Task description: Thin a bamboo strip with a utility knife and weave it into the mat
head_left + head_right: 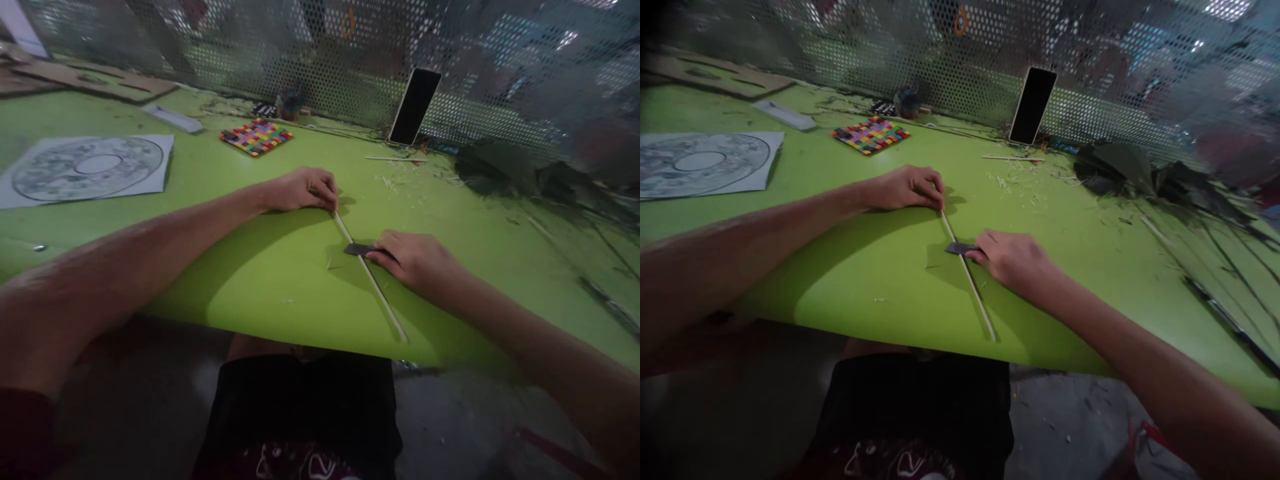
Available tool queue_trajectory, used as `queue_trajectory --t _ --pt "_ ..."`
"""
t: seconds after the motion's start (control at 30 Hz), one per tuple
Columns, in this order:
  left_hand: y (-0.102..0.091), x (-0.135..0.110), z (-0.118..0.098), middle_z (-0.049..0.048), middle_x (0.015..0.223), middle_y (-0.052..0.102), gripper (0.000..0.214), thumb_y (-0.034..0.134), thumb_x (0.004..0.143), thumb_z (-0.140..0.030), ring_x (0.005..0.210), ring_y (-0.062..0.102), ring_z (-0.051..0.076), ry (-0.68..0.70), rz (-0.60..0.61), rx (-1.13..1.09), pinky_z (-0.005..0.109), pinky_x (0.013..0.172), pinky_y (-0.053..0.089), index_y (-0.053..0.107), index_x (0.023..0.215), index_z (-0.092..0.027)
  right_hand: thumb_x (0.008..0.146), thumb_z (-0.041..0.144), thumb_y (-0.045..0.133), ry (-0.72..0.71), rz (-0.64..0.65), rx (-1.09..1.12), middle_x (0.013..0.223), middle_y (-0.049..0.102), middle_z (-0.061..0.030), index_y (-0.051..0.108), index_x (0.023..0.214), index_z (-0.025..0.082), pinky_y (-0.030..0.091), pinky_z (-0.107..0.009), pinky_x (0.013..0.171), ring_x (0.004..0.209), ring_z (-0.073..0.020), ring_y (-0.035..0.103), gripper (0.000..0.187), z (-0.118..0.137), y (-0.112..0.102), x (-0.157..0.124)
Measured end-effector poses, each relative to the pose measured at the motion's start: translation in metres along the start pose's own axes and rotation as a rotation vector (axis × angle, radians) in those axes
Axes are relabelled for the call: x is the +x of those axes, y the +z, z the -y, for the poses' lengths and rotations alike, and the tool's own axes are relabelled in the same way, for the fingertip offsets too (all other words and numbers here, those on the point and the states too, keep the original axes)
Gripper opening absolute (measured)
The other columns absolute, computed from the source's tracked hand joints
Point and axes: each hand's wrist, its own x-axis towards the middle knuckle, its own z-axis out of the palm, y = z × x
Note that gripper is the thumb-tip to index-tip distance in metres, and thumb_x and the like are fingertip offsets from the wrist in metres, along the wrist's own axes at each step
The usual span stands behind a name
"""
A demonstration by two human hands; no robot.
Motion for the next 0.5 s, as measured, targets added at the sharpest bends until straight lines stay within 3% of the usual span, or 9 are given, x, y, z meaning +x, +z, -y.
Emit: queue_trajectory --t 0.13,0.3,0.5 --pt "-0.002 0.0 -0.005 0.0094 0.097 0.075 0.043 0.072 0.089 -0.059 0.087 0.066 0.017 -0.019 0.024 -0.003 0.03 0.086 0.054 0.085 0.094 -0.018 0.111 0.05 0.033 0.04 -0.044 -0.026 0.087 0.071 -0.009 0.07 0.105 0.015 0.027 -0.03 0.057 0.067 -0.0184 0.057 0.051 -0.002 0.003 0.013" --pt "-0.004 0.0 -0.007 0.0067 0.096 0.075 0.032 0.072 0.09 -0.049 0.089 0.066 0.017 -0.017 0.061 0.031 0.03 0.088 0.052 0.085 0.095 -0.02 0.11 0.041 0.044 -0.017 -0.06 0.071 0.111 0.076 -0.0097 0.065 0.132 0.018 0.036 -0.03 0.063 0.081 -0.0211 0.065 0.039 -0.013 0.004 0.058" --pt "-0.005 0.002 -0.006 0.0073 0.097 0.075 0.026 0.073 0.089 -0.044 0.089 0.066 0.017 -0.026 0.059 0.018 0.031 0.087 0.051 0.085 0.092 -0.021 0.109 0.041 0.045 -0.065 -0.076 0.067 0.102 0.076 -0.0111 0.073 0.109 0.016 0.041 -0.033 0.075 0.088 -0.0233 0.066 0.037 -0.025 0.007 0.073"
